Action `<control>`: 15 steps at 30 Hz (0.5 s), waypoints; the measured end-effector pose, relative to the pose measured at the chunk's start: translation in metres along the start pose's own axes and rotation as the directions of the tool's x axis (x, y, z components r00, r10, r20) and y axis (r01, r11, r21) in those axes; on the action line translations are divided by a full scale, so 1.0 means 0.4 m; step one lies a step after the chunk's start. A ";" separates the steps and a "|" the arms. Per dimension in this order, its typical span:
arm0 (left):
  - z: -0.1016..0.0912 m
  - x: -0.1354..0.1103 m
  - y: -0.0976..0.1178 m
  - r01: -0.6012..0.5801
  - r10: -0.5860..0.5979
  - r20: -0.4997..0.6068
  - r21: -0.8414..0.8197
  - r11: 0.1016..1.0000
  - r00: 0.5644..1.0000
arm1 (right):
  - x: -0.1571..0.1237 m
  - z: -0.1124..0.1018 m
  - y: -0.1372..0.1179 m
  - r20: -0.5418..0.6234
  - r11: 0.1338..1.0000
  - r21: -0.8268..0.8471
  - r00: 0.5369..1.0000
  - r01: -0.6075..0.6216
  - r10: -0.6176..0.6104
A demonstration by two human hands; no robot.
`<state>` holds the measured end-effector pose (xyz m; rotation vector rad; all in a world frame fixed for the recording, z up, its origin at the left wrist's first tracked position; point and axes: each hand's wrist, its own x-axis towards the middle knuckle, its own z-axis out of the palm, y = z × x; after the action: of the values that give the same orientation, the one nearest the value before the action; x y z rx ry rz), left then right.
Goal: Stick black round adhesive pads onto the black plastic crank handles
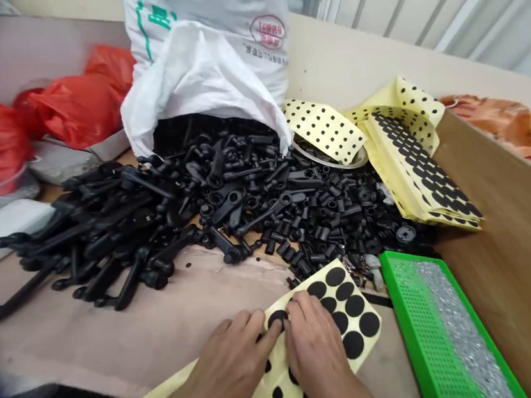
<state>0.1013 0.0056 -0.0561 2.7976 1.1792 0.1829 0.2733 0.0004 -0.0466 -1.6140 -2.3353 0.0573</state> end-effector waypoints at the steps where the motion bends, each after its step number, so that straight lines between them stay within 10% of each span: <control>1: -0.003 -0.001 0.000 -0.002 0.002 -0.002 -0.005 1.000 1.000 | 0.001 -0.002 -0.001 0.005 1.000 -0.004 1.000 -0.001 0.001; 15: -0.021 0.004 0.009 0.038 -0.038 -0.007 0.015 0.999 0.999 | 0.014 -0.024 -0.028 0.012 0.978 0.205 0.999 -0.050 0.048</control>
<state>0.1035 0.0046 -0.0473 2.7872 1.2393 0.1817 0.2637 0.0002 -0.0341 -1.5712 -2.2123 0.3049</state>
